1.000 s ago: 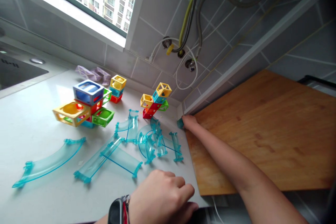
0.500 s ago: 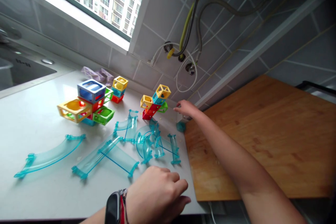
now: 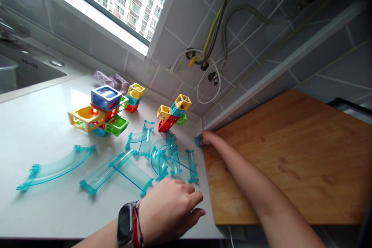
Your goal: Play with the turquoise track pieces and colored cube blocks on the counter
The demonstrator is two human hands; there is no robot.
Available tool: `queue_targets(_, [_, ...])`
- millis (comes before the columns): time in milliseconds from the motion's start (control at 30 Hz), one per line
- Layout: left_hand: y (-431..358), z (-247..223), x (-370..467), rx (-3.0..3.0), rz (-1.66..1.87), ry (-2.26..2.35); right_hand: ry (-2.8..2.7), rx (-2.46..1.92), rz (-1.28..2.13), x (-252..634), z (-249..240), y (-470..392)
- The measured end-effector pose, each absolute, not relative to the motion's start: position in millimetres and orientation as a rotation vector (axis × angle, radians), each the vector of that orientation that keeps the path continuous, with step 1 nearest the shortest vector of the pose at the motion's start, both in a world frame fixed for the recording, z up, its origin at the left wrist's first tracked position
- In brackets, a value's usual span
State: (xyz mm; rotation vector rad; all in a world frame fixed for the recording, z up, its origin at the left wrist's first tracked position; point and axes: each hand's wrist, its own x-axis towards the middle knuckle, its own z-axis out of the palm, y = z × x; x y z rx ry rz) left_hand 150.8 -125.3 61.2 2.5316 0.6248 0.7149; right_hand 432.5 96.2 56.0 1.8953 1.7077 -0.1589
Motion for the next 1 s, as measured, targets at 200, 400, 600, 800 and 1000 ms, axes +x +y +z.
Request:
queue_targets(200, [-121,63,154,2.528,0.692,0.611,1.627,1.821,-0.244,448,52,98])
queue_targets(400, [-117,67,154,2.518,0.690,0.622,1.639,1.765,-0.303,451,67,105])
queue_targets(600, [-119,63,153,2.519,0.670,0.629,1.780,1.669,-0.457,431,56,104])
queue_targets(800, [-118,59,148,2.508,0.653,0.659,1.932,1.603,-0.439,415,25,102])
queue_targets(1000, [-114,61,146,2.509,0.624,0.658,1.979,1.631,-0.285,440,37,112])
